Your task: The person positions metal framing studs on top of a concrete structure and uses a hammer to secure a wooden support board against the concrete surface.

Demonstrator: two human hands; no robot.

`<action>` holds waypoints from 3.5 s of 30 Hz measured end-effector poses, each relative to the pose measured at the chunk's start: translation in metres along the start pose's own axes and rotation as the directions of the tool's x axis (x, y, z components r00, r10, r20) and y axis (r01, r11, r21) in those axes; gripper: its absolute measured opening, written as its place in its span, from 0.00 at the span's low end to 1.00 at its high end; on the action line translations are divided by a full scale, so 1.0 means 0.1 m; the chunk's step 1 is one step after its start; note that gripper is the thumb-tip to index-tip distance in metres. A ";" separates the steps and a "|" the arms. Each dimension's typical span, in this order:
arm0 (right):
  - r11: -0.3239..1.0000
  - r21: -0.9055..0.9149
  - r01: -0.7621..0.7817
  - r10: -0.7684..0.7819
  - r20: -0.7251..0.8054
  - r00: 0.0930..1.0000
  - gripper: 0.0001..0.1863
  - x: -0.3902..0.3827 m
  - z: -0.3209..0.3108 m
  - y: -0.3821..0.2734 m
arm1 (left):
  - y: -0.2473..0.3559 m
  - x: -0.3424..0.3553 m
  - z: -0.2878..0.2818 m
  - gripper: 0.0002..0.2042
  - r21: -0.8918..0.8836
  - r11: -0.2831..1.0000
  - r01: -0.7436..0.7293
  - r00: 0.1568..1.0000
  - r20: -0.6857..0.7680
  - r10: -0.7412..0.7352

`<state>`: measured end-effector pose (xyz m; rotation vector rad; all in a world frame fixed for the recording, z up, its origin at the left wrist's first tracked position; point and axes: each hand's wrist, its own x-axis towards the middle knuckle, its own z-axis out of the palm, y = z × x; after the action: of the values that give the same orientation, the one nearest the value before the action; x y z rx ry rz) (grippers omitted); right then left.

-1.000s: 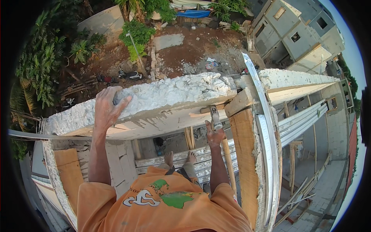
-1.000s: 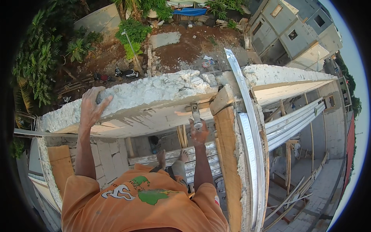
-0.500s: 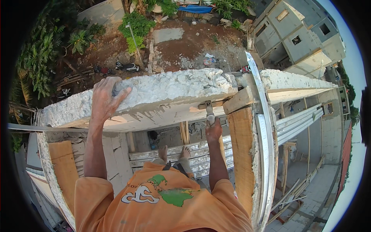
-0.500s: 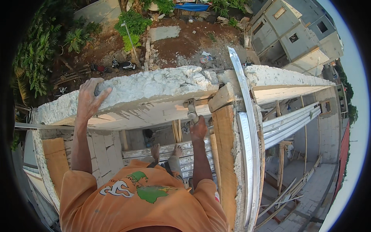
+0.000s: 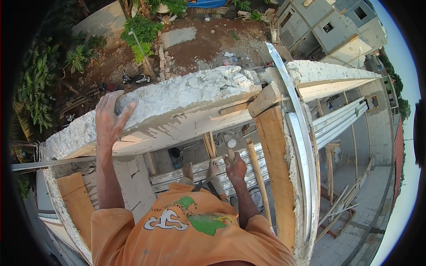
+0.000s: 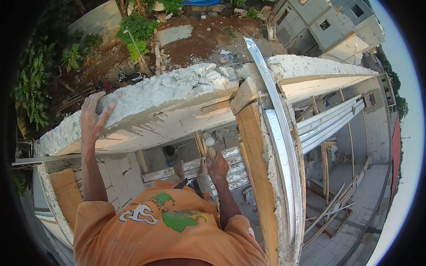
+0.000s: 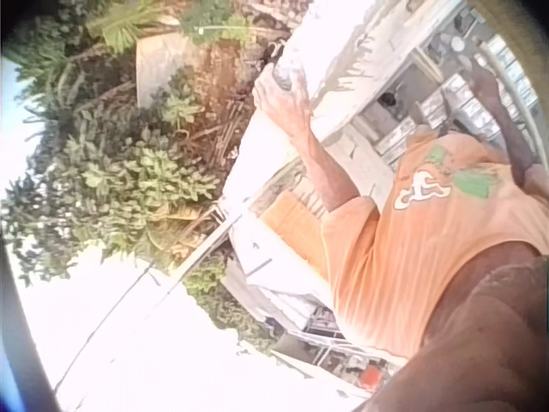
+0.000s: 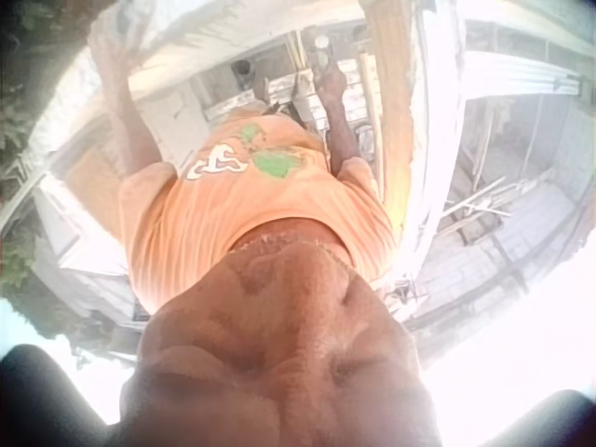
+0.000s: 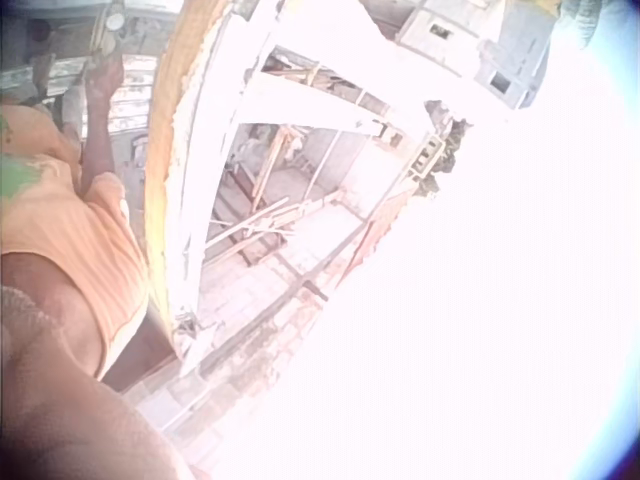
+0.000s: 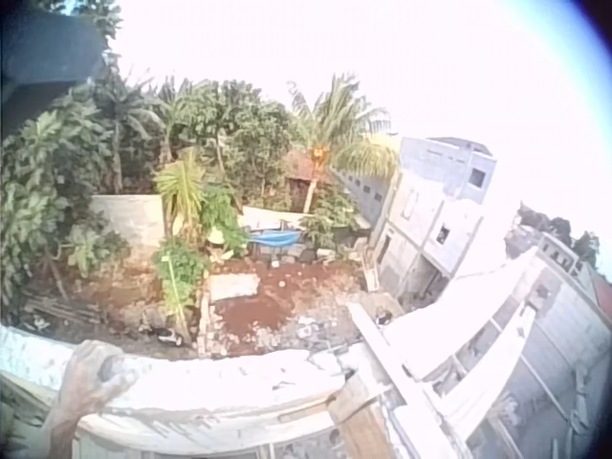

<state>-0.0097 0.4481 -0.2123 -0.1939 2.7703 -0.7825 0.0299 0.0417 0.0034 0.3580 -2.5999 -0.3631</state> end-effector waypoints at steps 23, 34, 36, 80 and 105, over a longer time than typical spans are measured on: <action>0.403 0.908 -0.109 -0.102 0.163 0.981 0.20 -0.08 -1.22 -1.04 | -0.02 0.03 -0.03 0.20 0.020 1.000 -0.014 1.000 0.004 0.014; 0.499 0.850 0.168 -0.082 -0.147 0.986 0.29 -0.18 -1.04 -0.98 | -0.03 0.01 -0.04 0.20 0.016 1.000 0.018 1.000 0.019 -0.018; 0.577 0.765 0.286 -0.113 -0.271 0.956 0.37 -0.13 -1.05 -1.08 | -0.05 0.01 -0.04 0.20 0.019 1.000 0.012 1.000 0.018 -0.012; 0.883 0.457 0.103 -0.029 -0.165 0.986 0.20 0.17 -0.19 -0.84 | -0.03 0.04 -0.05 0.19 0.031 0.999 -0.032 0.999 -0.012 0.032; 0.989 0.126 0.078 -0.063 -0.118 0.991 0.20 0.58 0.28 -0.17 | 0.00 0.06 -0.04 0.19 0.008 0.999 -0.048 0.999 -0.015 0.049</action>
<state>-0.0568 0.4085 -0.2391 -0.2299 2.8186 -1.0194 0.0271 0.0388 0.0091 0.2987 -2.5908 -0.3324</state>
